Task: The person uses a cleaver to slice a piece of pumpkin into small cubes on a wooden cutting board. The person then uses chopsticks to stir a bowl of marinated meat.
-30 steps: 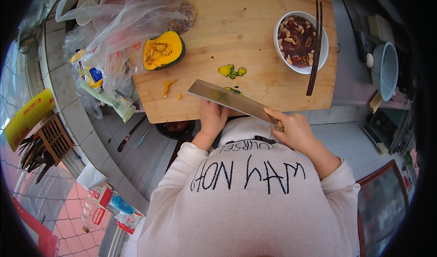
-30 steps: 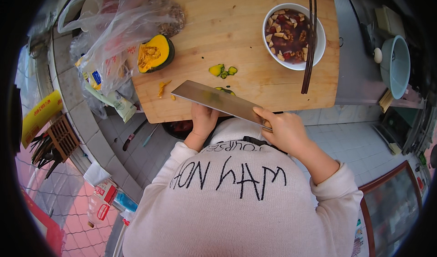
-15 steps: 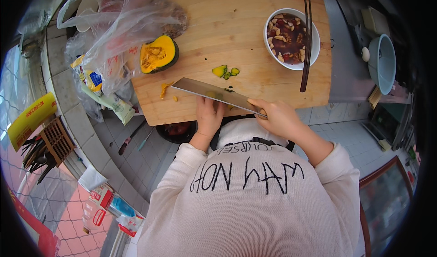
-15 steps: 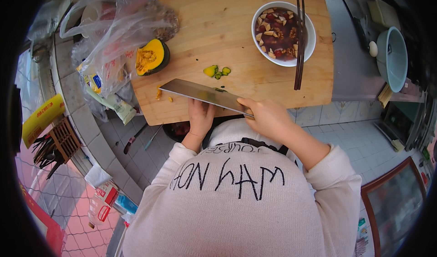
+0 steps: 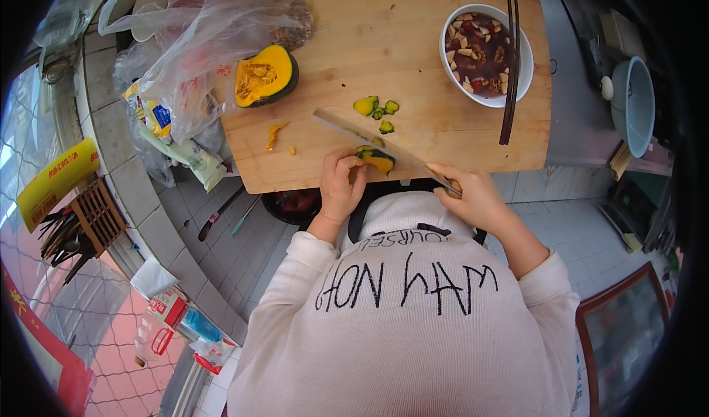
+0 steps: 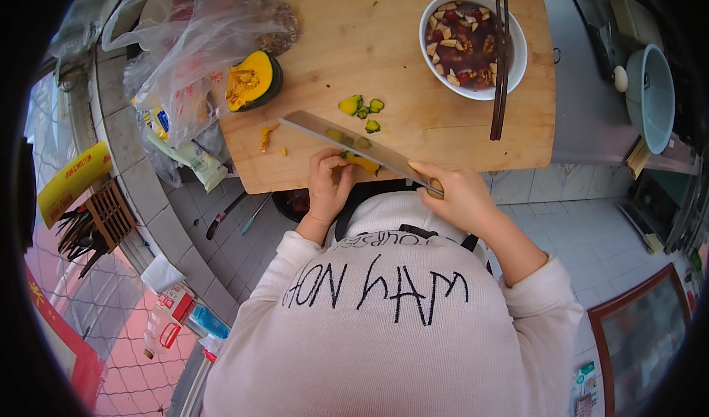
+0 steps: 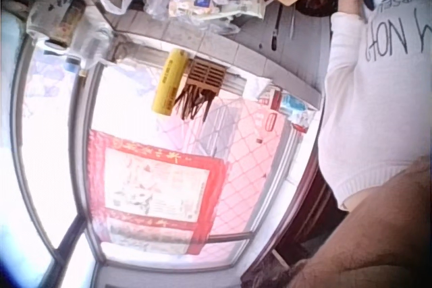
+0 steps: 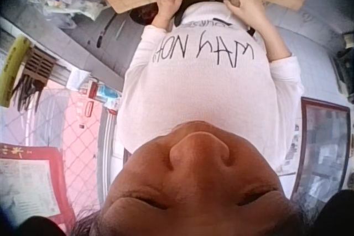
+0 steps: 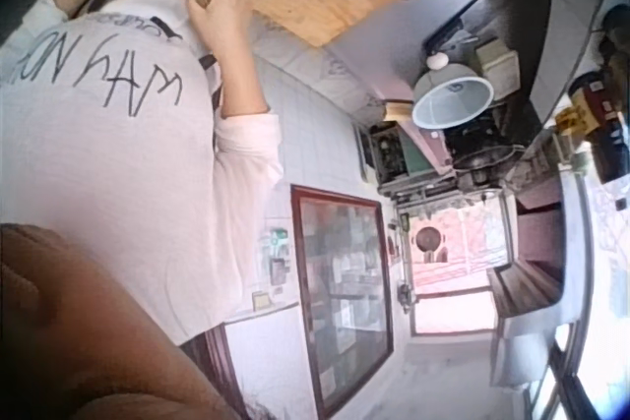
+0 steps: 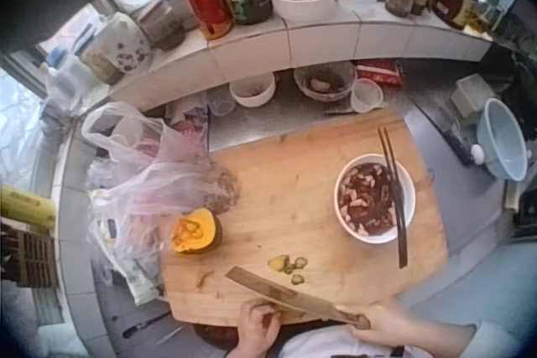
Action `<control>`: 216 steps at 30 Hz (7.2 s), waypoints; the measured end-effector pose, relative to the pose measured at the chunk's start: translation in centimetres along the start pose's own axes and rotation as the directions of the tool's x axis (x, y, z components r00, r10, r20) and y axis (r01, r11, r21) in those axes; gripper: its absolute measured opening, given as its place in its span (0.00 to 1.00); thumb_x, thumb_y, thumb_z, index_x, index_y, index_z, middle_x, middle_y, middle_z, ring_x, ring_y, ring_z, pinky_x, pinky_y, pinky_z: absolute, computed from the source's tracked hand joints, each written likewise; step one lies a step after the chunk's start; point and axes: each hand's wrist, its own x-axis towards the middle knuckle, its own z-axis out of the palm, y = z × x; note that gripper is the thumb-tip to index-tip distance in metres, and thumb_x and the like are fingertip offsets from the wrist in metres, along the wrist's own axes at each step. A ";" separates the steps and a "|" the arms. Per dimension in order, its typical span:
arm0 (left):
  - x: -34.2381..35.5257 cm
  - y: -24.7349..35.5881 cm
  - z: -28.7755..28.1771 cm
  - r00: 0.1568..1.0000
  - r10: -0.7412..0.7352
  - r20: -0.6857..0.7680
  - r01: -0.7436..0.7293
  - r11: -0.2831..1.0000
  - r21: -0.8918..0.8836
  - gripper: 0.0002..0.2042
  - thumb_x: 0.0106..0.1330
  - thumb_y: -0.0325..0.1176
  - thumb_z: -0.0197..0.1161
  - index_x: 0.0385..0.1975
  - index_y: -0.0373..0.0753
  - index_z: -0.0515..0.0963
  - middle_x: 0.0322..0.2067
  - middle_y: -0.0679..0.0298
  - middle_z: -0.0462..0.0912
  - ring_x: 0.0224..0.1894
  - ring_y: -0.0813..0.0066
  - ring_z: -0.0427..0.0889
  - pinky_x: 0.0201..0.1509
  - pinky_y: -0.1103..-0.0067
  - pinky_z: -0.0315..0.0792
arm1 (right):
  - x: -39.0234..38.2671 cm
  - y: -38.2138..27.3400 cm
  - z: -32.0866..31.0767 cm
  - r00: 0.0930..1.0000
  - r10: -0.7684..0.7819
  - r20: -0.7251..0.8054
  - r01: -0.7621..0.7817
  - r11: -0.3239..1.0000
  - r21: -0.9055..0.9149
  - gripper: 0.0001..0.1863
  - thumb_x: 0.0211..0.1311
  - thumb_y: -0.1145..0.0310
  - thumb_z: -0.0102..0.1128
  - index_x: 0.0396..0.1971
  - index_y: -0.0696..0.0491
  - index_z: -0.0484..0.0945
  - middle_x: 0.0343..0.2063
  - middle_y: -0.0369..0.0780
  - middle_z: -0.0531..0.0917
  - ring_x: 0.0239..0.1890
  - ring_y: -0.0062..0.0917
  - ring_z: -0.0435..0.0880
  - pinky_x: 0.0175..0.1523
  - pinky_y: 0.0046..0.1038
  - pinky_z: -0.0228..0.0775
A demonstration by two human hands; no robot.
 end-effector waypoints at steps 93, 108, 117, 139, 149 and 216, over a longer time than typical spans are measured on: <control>0.4 1.3 0.0 0.971 -0.226 0.078 0.218 0.971 0.100 0.16 0.46 0.32 0.70 0.36 0.40 0.77 0.34 0.54 0.76 0.34 0.52 0.77 0.33 0.65 0.73 | -4.3 -1.5 1.6 0.998 0.061 -0.025 -0.065 0.960 -0.273 0.27 0.47 0.67 0.64 0.52 0.43 0.75 0.19 0.39 0.81 0.22 0.34 0.81 0.27 0.33 0.73; 0.3 1.2 0.3 0.971 -0.208 0.113 0.201 0.977 0.076 0.10 0.47 0.32 0.68 0.30 0.39 0.78 0.28 0.56 0.77 0.30 0.51 0.76 0.30 0.64 0.70 | -3.7 -2.3 0.0 0.995 0.093 0.042 -0.077 0.953 -0.293 0.27 0.47 0.66 0.63 0.53 0.43 0.75 0.21 0.40 0.82 0.22 0.35 0.81 0.27 0.35 0.73; 0.1 0.8 0.2 0.961 -0.218 0.172 0.206 0.975 0.083 0.12 0.49 0.33 0.68 0.33 0.39 0.78 0.29 0.56 0.77 0.32 0.52 0.76 0.32 0.64 0.70 | -1.7 -3.3 -0.6 0.987 0.136 0.091 -0.099 0.939 -0.330 0.25 0.47 0.68 0.61 0.50 0.47 0.76 0.22 0.41 0.83 0.24 0.37 0.82 0.29 0.36 0.73; 0.8 1.5 0.6 0.976 -0.212 0.055 0.208 0.975 0.077 0.13 0.54 0.33 0.64 0.38 0.38 0.73 0.36 0.55 0.75 0.35 0.53 0.76 0.34 0.65 0.73 | 3.9 -0.6 1.5 0.995 0.041 0.092 -0.029 0.992 -0.122 0.22 0.49 0.66 0.61 0.49 0.46 0.78 0.28 0.44 0.84 0.30 0.39 0.82 0.37 0.37 0.74; 1.0 1.8 0.2 0.953 -0.294 0.071 0.289 0.954 0.082 0.15 0.56 0.34 0.62 0.43 0.37 0.73 0.39 0.52 0.74 0.33 0.52 0.77 0.33 0.66 0.73 | -1.9 -1.6 1.1 0.995 0.097 0.022 -0.090 0.972 -0.216 0.24 0.50 0.66 0.61 0.51 0.45 0.76 0.23 0.40 0.83 0.26 0.37 0.82 0.33 0.35 0.73; -0.5 -1.0 1.6 0.863 -0.443 0.242 0.496 0.831 -0.250 0.14 0.55 0.28 0.63 0.41 0.31 0.73 0.40 0.49 0.74 0.33 0.56 0.76 0.36 0.71 0.71 | -1.1 -1.2 4.7 0.998 0.031 -0.052 -0.049 0.918 -0.394 0.25 0.50 0.65 0.61 0.52 0.46 0.72 0.20 0.43 0.82 0.23 0.36 0.83 0.30 0.37 0.74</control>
